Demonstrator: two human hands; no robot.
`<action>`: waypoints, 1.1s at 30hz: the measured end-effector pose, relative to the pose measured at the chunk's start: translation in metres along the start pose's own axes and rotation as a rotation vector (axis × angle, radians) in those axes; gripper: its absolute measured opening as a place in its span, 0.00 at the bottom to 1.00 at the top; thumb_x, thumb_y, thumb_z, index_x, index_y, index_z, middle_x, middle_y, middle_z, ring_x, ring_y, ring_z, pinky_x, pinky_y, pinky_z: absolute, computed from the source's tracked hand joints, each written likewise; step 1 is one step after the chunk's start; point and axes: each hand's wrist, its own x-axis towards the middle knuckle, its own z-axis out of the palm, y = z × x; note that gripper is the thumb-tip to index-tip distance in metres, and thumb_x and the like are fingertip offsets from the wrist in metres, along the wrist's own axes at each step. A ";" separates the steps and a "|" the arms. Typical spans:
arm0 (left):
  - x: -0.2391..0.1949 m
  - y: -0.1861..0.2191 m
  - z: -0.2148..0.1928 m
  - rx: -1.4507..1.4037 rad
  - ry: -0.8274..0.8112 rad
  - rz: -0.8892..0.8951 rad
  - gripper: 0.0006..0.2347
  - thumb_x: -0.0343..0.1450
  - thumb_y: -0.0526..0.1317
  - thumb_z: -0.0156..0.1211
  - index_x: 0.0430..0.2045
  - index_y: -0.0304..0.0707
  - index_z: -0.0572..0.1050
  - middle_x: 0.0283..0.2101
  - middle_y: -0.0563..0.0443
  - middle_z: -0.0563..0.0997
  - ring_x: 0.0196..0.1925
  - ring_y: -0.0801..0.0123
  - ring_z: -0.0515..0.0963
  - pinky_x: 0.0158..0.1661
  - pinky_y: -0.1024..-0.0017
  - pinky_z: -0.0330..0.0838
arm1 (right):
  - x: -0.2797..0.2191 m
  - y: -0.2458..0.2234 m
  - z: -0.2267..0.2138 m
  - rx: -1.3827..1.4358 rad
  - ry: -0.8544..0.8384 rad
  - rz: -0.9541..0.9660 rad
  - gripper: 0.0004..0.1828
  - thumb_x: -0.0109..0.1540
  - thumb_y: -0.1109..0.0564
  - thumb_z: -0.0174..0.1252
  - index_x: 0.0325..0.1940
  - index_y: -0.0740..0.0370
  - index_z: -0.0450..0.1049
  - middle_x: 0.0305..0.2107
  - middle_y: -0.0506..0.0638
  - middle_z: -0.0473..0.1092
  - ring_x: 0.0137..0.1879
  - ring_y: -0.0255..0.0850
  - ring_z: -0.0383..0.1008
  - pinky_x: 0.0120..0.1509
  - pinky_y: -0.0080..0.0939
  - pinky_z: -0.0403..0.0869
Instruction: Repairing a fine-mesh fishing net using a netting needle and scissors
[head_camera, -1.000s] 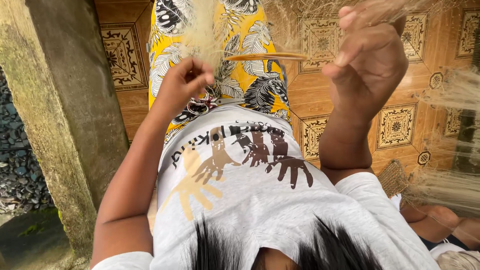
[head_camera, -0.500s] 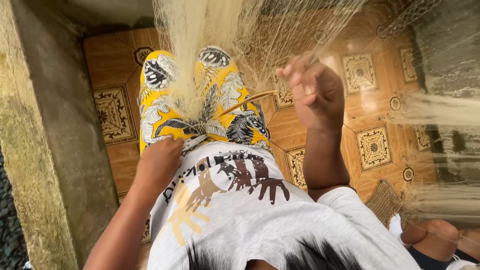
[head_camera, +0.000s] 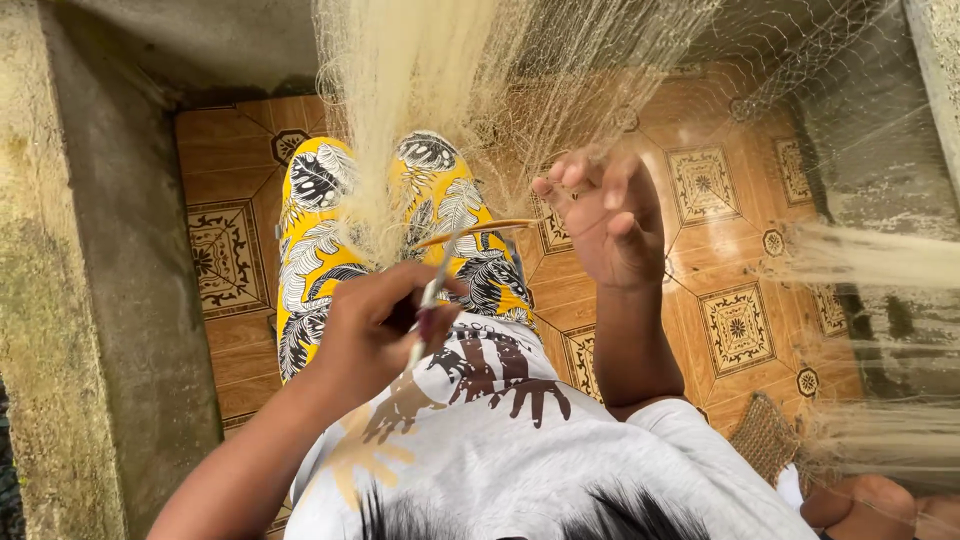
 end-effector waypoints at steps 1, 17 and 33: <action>0.014 -0.001 0.007 0.001 0.005 -0.001 0.06 0.64 0.36 0.73 0.32 0.45 0.83 0.12 0.55 0.72 0.15 0.69 0.67 0.22 0.76 0.66 | 0.000 -0.001 0.001 0.002 -0.004 0.002 0.16 0.65 0.41 0.61 0.42 0.46 0.61 0.51 0.52 0.65 0.69 0.48 0.63 0.77 0.63 0.60; 0.054 -0.028 0.045 -0.113 0.006 0.023 0.07 0.71 0.28 0.63 0.41 0.35 0.81 0.14 0.49 0.71 0.19 0.72 0.65 0.26 0.76 0.64 | -0.008 -0.016 0.002 -0.082 0.026 -0.070 0.21 0.66 0.35 0.58 0.38 0.47 0.58 0.45 0.53 0.62 0.64 0.47 0.63 0.76 0.58 0.65; 0.041 -0.030 0.047 -0.477 -0.217 -0.155 0.06 0.72 0.33 0.63 0.38 0.29 0.80 0.17 0.43 0.77 0.20 0.73 0.72 0.26 0.82 0.63 | -0.004 -0.016 0.007 -0.179 0.110 -0.069 0.21 0.65 0.37 0.59 0.40 0.48 0.58 0.43 0.53 0.63 0.62 0.48 0.65 0.73 0.49 0.68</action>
